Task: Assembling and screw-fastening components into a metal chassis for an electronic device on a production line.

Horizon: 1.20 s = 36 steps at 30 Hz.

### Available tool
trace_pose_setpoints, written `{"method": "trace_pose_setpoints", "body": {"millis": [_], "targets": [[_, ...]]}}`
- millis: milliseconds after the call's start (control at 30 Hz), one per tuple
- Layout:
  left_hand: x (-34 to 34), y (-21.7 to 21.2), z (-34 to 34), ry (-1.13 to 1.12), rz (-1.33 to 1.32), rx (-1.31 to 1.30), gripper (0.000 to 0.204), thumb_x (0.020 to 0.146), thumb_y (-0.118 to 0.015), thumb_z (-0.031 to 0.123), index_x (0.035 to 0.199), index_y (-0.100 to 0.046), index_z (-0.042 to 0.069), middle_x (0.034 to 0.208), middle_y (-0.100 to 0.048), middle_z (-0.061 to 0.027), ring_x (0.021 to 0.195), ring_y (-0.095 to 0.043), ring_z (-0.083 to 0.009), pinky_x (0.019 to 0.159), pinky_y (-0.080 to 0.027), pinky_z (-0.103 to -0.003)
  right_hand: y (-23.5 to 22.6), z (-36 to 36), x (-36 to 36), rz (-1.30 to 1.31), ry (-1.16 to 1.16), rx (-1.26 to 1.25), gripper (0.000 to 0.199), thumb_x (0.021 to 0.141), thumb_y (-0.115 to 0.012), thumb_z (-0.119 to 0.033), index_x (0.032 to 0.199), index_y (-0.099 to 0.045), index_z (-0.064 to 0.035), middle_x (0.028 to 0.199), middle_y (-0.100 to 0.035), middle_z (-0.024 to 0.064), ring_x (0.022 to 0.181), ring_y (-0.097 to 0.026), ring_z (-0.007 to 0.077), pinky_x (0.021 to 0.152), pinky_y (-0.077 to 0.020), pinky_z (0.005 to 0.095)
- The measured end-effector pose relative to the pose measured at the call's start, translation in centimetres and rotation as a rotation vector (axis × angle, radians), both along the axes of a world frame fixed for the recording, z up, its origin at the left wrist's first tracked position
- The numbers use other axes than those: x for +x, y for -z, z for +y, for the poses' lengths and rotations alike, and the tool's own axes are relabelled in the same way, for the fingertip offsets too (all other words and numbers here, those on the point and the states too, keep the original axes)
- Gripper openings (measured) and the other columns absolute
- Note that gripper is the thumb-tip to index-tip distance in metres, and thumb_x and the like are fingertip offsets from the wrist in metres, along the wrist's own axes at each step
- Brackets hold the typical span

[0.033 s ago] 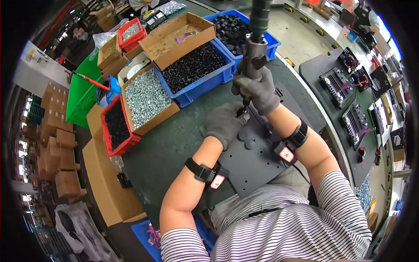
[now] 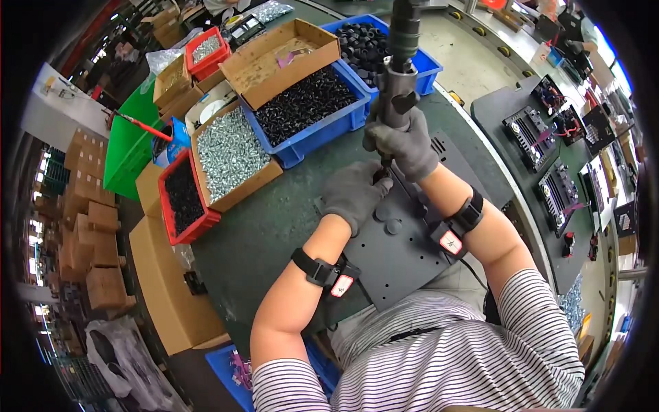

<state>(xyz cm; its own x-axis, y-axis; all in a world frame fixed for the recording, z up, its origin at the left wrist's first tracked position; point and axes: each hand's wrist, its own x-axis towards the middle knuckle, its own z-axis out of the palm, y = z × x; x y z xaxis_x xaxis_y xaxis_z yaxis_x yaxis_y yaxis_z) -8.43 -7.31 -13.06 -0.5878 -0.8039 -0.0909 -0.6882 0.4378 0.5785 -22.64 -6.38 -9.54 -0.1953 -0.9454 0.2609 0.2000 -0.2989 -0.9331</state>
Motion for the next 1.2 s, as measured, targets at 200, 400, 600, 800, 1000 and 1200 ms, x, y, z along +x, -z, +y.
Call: {"method": "trace_pose_setpoints", "body": {"millis": [200, 400, 600, 800, 1000, 1200], "targets": [[0.5, -0.3, -0.3, -0.020, 0.107, 0.043, 0.038, 0.088, -0.065, 0.034, 0.115, -0.064, 0.008, 0.097, -0.068, -0.0131, 0.090, -0.066, -0.0292, 0.079, -0.050, -0.041, -0.1, 0.2, -0.2, 0.011, -0.107, 0.064, 0.034, 0.076, -0.074, -0.008, 0.104, -0.056, -0.0030, 0.085, -0.057, 0.0015, 0.068, -0.057, 0.0102, 0.061, -0.0502, 0.0273], [5.3, 0.2, 0.1, -0.413, 0.979, 0.895, 0.032, 0.098, -0.050, 0.023, 0.122, -0.056, 0.003, 0.086, -0.061, -0.0022, 0.066, -0.054, -0.0081, 0.052, -0.044, -0.022, 0.3, 0.3, 0.1, 0.079, -0.068, -0.007, 0.036, 0.073, -0.070, -0.021, 0.102, -0.057, -0.0034, 0.074, -0.063, 0.0067, 0.061, -0.059, 0.0121, 0.052, -0.0444, 0.0233], [6.5, 1.8, 1.4, -0.425, 1.070, 1.019, 0.028, 0.102, -0.044, 0.021, 0.120, -0.058, 0.004, 0.084, -0.060, -0.0022, 0.064, -0.054, -0.0068, 0.050, -0.044, -0.020, 0.2, -0.5, -0.3, 0.072, -0.124, 0.008, 0.042, 0.075, -0.071, -0.015, 0.110, -0.053, -0.0024, 0.081, -0.061, 0.0064, 0.069, -0.061, 0.0150, 0.060, -0.0482, 0.0288], [7.0, 0.9, 2.0, -0.493, 1.247, 1.098, 0.025, 0.102, -0.047, 0.015, 0.123, -0.057, 0.007, 0.094, -0.062, -0.0043, 0.067, -0.053, -0.0056, 0.053, -0.043, -0.018, -3.3, 2.2, -0.4, -0.037, -0.040, -0.173, 0.019, 0.080, -0.066, -0.009, 0.095, -0.059, -0.0010, 0.078, -0.063, 0.0088, 0.069, -0.063, 0.0169, 0.062, -0.0491, 0.0297], [8.2, -0.4, 6.6, -0.414, 1.248, 0.886, 0.020, 0.100, -0.053, 0.012, 0.119, -0.057, 0.007, 0.097, -0.062, -0.0056, 0.068, -0.053, -0.0078, 0.053, -0.042, -0.020, -6.3, 8.4, 1.1, -0.325, -0.226, -0.369, 0.037, 0.082, -0.062, -0.007, 0.118, -0.054, -0.0058, 0.105, -0.063, 0.0134, 0.092, -0.067, 0.0272, 0.079, -0.0560, 0.0421], [7.9, -1.5, 12.1, -0.451, 1.324, 1.093, 0.021, 0.099, -0.058, 0.018, 0.115, -0.058, 0.004, 0.088, -0.062, -0.0063, 0.063, -0.051, -0.0064, 0.049, -0.038, -0.019, -6.1, 11.2, 1.6, -0.367, -0.288, -0.545, 0.045, 0.080, -0.064, -0.004, 0.124, -0.053, -0.0066, 0.106, -0.062, 0.0119, 0.089, -0.068, 0.0267, 0.073, -0.0581, 0.0406]]}}
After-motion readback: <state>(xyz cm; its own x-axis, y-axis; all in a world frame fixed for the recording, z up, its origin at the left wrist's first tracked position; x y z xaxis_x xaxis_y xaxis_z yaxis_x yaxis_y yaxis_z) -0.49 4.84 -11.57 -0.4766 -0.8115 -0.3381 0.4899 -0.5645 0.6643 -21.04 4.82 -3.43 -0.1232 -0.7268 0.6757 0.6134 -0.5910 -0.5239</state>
